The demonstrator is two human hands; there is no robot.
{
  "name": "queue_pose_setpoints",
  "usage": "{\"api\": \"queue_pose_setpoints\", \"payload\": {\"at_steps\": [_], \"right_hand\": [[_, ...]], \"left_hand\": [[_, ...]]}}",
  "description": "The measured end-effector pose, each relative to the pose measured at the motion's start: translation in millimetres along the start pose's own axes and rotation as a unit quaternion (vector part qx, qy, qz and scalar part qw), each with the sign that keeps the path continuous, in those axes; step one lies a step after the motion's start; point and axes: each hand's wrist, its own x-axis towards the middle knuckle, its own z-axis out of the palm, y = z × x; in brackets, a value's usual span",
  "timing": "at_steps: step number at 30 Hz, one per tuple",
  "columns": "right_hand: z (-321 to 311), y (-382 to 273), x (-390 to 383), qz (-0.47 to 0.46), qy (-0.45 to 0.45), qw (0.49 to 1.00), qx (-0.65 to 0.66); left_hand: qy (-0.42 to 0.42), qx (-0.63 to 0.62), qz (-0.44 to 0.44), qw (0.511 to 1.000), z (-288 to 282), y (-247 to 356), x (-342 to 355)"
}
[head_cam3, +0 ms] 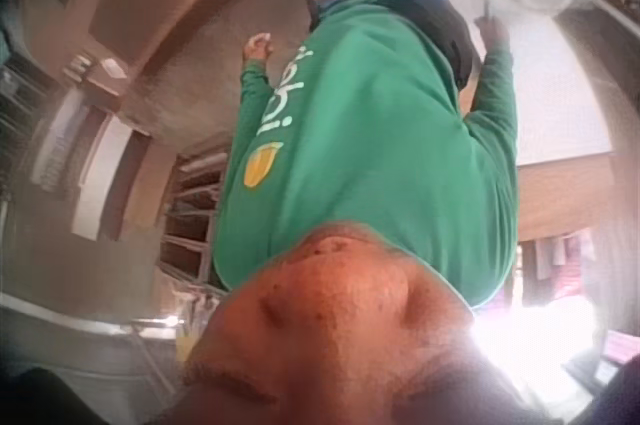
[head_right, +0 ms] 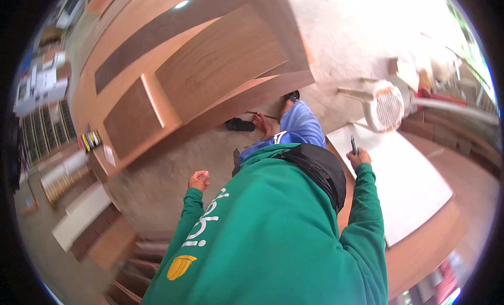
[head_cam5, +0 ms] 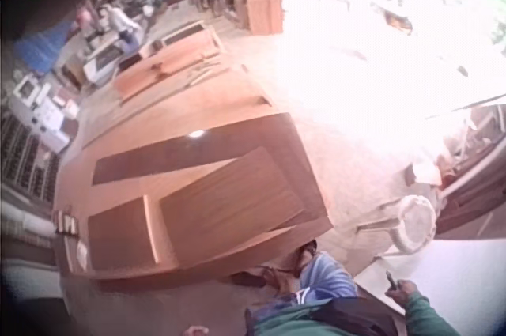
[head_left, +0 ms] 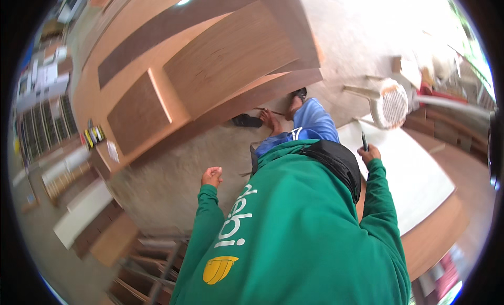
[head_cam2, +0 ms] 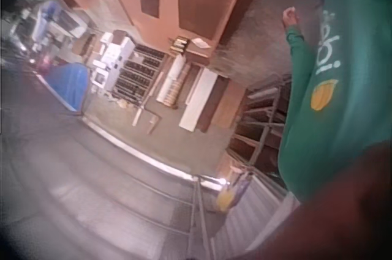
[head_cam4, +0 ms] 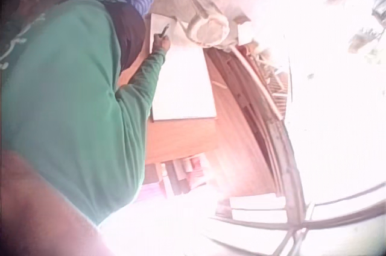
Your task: The person trims wood veneer from the edges of a panel using a utility knife and then wipes the surface with a cloth.
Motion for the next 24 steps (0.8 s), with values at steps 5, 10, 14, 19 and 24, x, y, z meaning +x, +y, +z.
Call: {"api": "queue_pose_setpoints", "payload": {"at_steps": [5,10,14,19,24], "right_hand": [[-12.5,-45.5,11.6,-0.008,-0.074,0.996,-0.048],[-43.6,-102.3,55.2,-0.041,-0.094,0.994,-0.045],[-57.8,-149.5,104.1,-0.082,-0.030,0.995,-0.042],[-61.9,-185.2,169.9,-0.116,-0.089,0.989,-0.016],[-111.6,-115.8,340.5,-0.189,0.081,0.972,-0.116]], "left_hand": [[0.072,-0.091,-0.076,0.990,4.6,-120.1,-19.0],[0.070,-0.206,-0.097,0.971,56.3,-183.7,-42.4],[0.040,-0.223,-0.138,0.964,111.5,-144.6,-67.5],[0.079,-0.263,-0.083,0.958,145.3,-88.2,-103.0],[0.121,-0.267,0.058,0.954,207.2,-10.5,-95.7]]}}
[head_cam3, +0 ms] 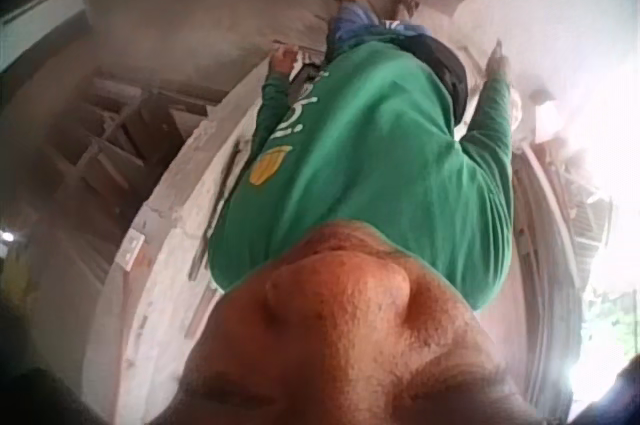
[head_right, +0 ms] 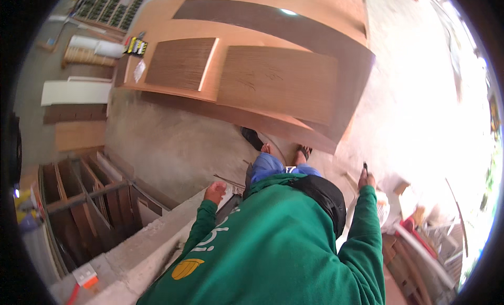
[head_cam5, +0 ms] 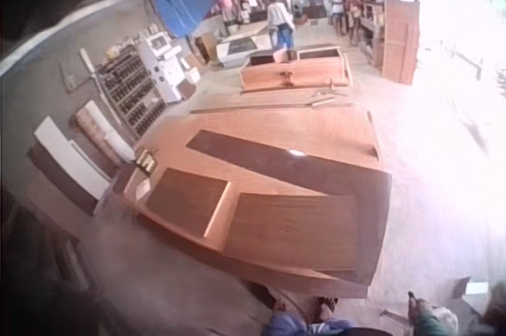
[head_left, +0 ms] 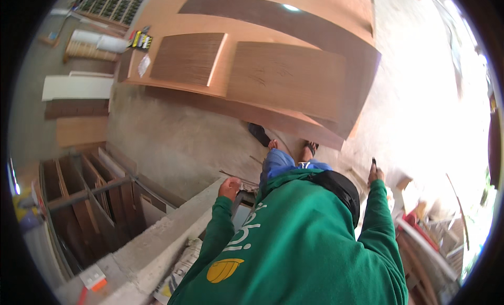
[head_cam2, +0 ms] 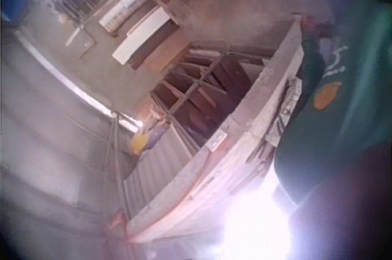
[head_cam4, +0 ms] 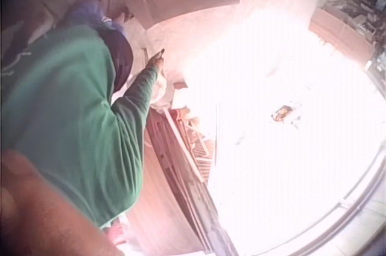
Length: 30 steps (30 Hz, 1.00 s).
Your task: The person trims wood veneer from the edges of a panel using a utility knife and then wipes the surface with a cloth.
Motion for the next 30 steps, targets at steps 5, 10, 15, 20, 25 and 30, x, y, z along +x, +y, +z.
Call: {"api": "queue_pose_setpoints", "payload": {"at_steps": [5,10,15,20,25,30], "right_hand": [[28.4,31.2,57.5,0.086,-0.231,0.962,-0.120],[90.7,-65.7,18.6,0.165,-0.366,0.916,-0.013],[52.6,-100.3,72.0,0.195,-0.368,0.905,0.080],[43.4,-123.6,86.1,-0.311,-0.396,0.817,-0.279],[32.2,-164.3,-3.4,-0.147,-0.247,0.957,-0.037],[29.9,-81.5,-26.9,0.062,-0.310,0.946,0.068]], "left_hand": [[-0.004,0.375,0.211,0.903,28.9,-34.0,-27.0],[-0.035,0.155,-0.075,0.984,16.4,-41.2,-53.1],[-0.085,0.119,-0.100,0.984,55.6,-9.1,-24.9],[-0.102,0.120,-0.096,0.983,62.6,3.3,-13.1],[-0.091,0.133,-0.125,0.979,29.6,-14.1,-23.4],[-0.142,0.147,-0.087,0.975,29.6,-3.2,4.1]]}}
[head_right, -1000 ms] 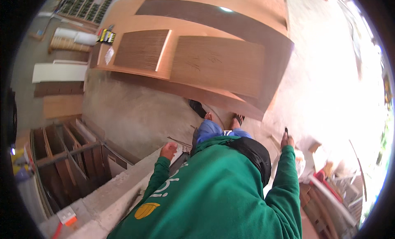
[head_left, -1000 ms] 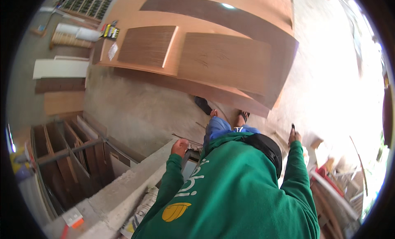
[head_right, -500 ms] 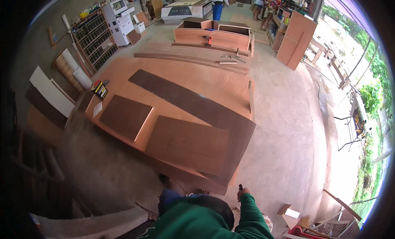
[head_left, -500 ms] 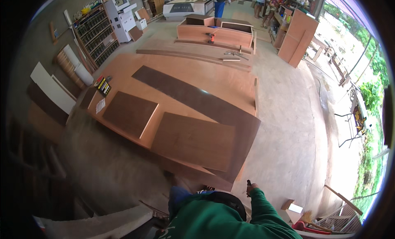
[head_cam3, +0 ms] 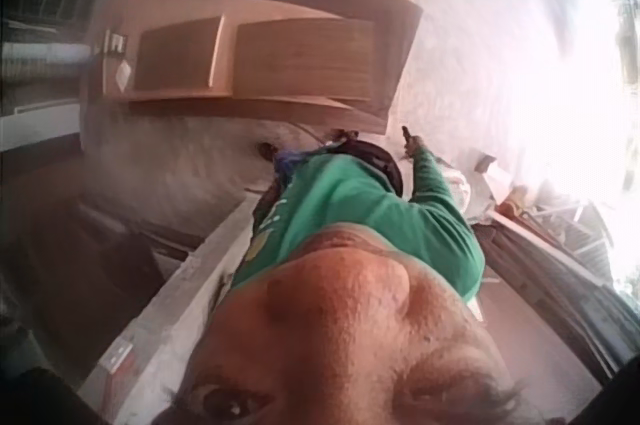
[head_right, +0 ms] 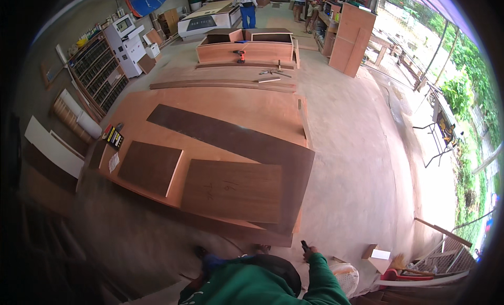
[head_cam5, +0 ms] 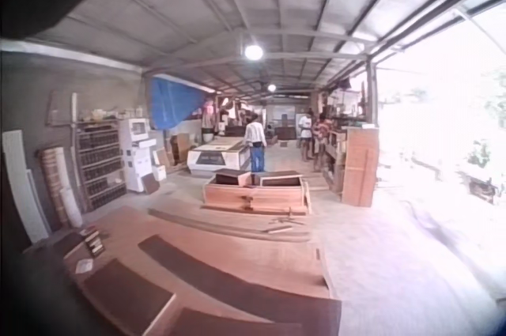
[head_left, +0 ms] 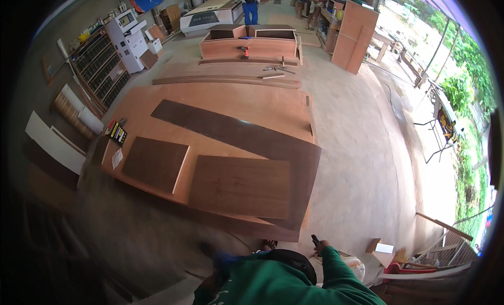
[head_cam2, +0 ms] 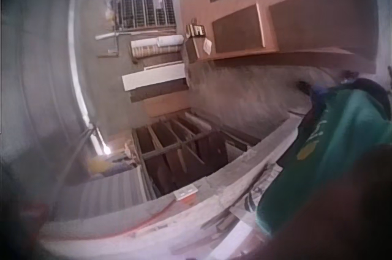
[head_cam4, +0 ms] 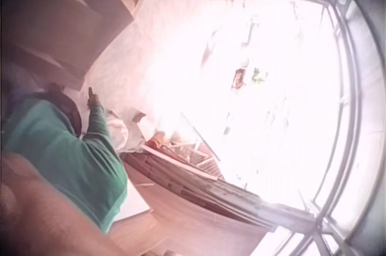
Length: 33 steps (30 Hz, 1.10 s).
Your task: The person trims wood veneer from the edges of a panel using a utility knife and then wipes the surface with a cloth.
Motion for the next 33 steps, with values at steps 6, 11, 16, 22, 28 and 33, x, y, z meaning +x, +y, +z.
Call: {"api": "queue_pose_setpoints", "payload": {"at_steps": [6,11,16,22,28,33], "right_hand": [[41.9,32.3,-72.9,0.160,0.017,0.983,0.092],[90.6,-5.4,-111.2,0.174,0.077,0.977,0.099],[149.6,-103.4,-109.7,0.159,0.059,0.981,0.098],[228.1,-282.4,-107.8,0.002,-0.020,0.999,-0.027],[319.3,-420.3,-102.2,-0.108,0.007,0.967,-0.230],[373.8,-501.3,-129.3,-0.105,-0.032,0.961,-0.254]], "left_hand": [[0.017,-0.032,0.092,0.995,-62.8,-12.9,15.1],[0.119,-0.299,0.116,0.940,-120.0,18.6,-12.6],[0.182,-0.224,0.081,0.954,-178.3,-114.0,-3.9],[0.214,-0.146,0.041,0.965,-177.9,-289.8,-30.1],[0.248,-0.340,-0.013,0.907,-164.3,-355.2,-4.9],[0.299,-0.096,0.056,0.948,-141.0,-359.8,8.6]]}}
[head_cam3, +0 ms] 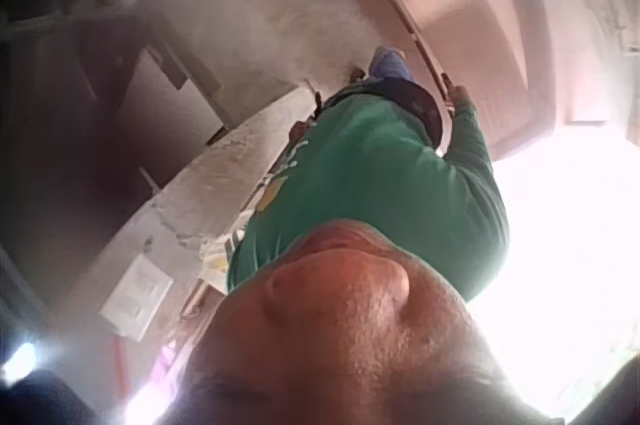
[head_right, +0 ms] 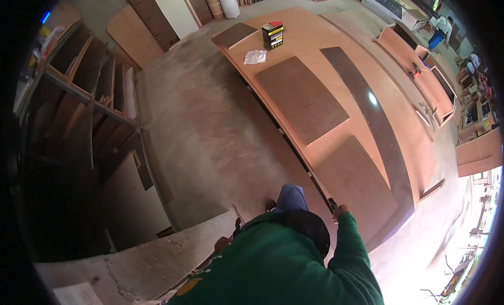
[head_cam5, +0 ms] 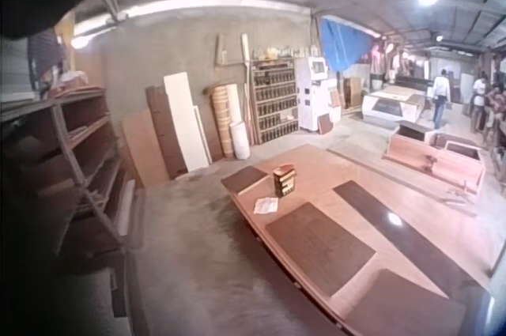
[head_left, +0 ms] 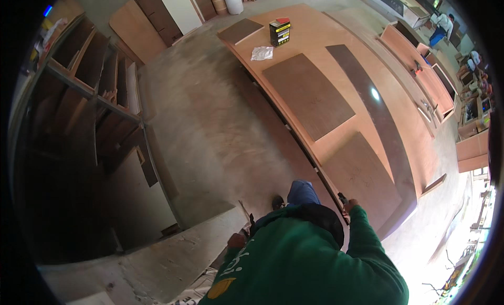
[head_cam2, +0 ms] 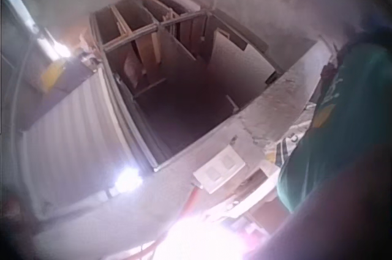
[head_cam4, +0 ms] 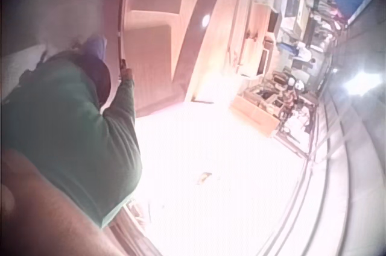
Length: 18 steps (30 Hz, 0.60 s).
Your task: The person trims wood veneer from the edges of a panel using a utility knife and then wipes the surface with a cloth.
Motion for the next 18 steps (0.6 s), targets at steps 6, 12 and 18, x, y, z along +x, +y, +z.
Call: {"api": "queue_pose_setpoints", "payload": {"at_steps": [6,12,18], "right_hand": [[13.5,-116.2,0.6,0.053,-0.086,0.987,-0.128],[40.9,-205.2,44.5,0.007,-0.140,0.982,-0.127],[55.0,-305.1,115.6,0.086,-0.160,0.974,-0.136]], "left_hand": [[0.019,-0.363,-0.229,0.903,-43.5,50.4,2.6],[0.055,-0.400,-0.244,0.882,-131.1,84.4,86.2],[0.018,-0.729,-0.142,0.669,-274.3,111.8,209.4]]}}
